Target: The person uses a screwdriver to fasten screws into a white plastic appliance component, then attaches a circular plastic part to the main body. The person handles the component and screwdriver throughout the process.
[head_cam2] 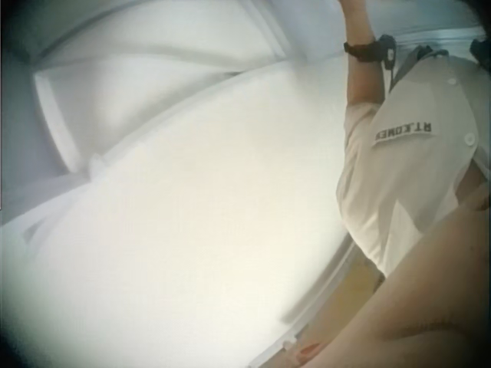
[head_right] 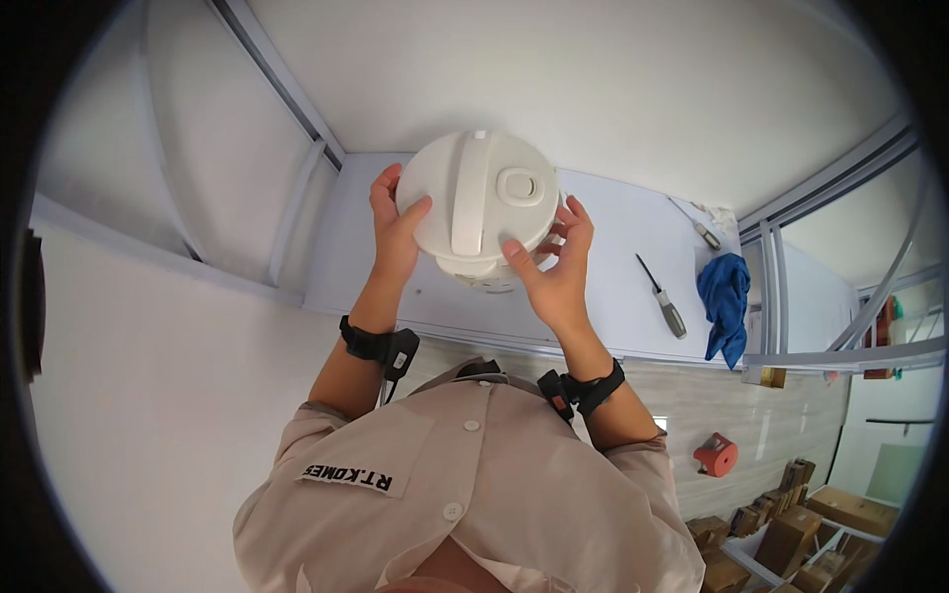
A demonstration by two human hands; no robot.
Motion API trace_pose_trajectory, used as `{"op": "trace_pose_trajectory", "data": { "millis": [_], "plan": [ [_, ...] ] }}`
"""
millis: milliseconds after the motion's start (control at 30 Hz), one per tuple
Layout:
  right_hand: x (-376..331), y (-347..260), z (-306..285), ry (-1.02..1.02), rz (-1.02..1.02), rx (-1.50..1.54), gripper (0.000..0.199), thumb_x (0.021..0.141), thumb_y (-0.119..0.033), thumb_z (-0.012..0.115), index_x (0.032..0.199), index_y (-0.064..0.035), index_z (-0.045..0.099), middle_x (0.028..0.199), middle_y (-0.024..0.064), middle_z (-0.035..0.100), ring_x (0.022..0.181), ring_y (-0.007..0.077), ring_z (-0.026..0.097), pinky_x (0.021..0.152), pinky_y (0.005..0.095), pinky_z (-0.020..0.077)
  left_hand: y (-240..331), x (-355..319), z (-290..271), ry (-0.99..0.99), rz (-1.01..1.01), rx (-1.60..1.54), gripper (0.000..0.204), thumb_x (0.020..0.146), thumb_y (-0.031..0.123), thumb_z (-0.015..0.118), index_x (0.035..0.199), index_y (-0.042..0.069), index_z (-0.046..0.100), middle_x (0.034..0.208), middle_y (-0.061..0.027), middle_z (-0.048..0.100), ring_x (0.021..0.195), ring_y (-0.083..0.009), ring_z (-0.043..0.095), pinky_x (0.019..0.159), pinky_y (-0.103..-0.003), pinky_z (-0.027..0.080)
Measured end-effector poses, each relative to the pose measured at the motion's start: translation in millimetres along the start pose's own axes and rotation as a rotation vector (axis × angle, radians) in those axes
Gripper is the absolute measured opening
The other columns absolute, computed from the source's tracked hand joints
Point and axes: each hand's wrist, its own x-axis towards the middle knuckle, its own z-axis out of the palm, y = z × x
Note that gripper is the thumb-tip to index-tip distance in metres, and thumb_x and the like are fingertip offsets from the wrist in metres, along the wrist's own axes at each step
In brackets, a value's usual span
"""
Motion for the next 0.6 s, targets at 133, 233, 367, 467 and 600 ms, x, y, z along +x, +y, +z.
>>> {"op": "trace_pose_trajectory", "data": {
  "millis": [133, 233, 367, 467, 600],
  "plan": [
    [-1.2, 5.8, -1.7, -0.03, -0.126, -0.088, 0.098, 0.091, -0.031, 0.095, 0.16, 0.0006, 0.034, 0.158, 0.0244, 0.052, 0.133, 0.0319, 0.062, 0.111, 0.0479, 0.0517, -0.3, 5.4, 2.1, 0.115, -0.054, -0.041, 0.059, 0.096, 0.005, 0.073, 0.149, -0.002, 0.048, 0.146, -0.0186, 0.056, 0.134, -0.0275, 0.058, 0.117, -0.041, 0.049],
    [-7.7, 1.2, 1.8, 0.01, -0.134, -0.142, 0.106, 0.089, -0.034, 0.097, 0.166, 0.0002, 0.032, 0.157, 0.0231, 0.052, 0.136, 0.0333, 0.059, 0.115, 0.0501, 0.0496, -6.2, 8.8, -0.7, 0.014, -0.016, -0.129, 0.059, 0.097, 0.003, 0.071, 0.152, -0.003, 0.049, 0.147, -0.0158, 0.059, 0.135, -0.0263, 0.06, 0.118, -0.041, 0.048],
    [-10.7, 7.3, -4.1, 0.019, -0.205, -0.416, 0.107, 0.087, -0.036, 0.098, 0.169, -0.0046, 0.037, 0.152, 0.019, 0.048, 0.144, 0.0341, 0.051, 0.118, 0.0503, 0.0479, -8.2, 8.4, 4.1, -0.128, -0.004, -0.109, 0.069, 0.099, 0.004, 0.069, 0.163, -0.001, 0.044, 0.159, -0.0162, 0.055, 0.145, -0.0275, 0.056, 0.123, -0.041, 0.045],
    [-12.2, 11.4, -4.7, 0.016, -0.169, -0.332, 0.1, 0.088, -0.036, 0.098, 0.165, -0.0042, 0.042, 0.15, 0.0208, 0.039, 0.147, 0.0392, 0.04, 0.124, 0.0528, 0.0394, -9.1, 7.4, 4.1, -0.221, -0.026, -0.069, 0.078, 0.1, 0.006, 0.069, 0.171, 0.001, 0.037, 0.168, -0.0181, 0.05, 0.154, -0.0296, 0.05, 0.127, -0.042, 0.041],
    [-12.5, 23.3, -9.6, 0.018, -0.199, -0.324, 0.09, 0.089, -0.033, 0.097, 0.162, -0.0089, 0.05, 0.152, 0.0217, 0.037, 0.147, 0.0402, 0.039, 0.124, 0.0534, 0.0392, -17.7, 3.5, -2.1, -0.296, -0.029, 0.05, 0.083, 0.101, 0.005, 0.069, 0.175, 0.003, 0.031, 0.174, -0.0196, 0.044, 0.159, -0.0305, 0.045, 0.13, -0.043, 0.038]
  ]
}}
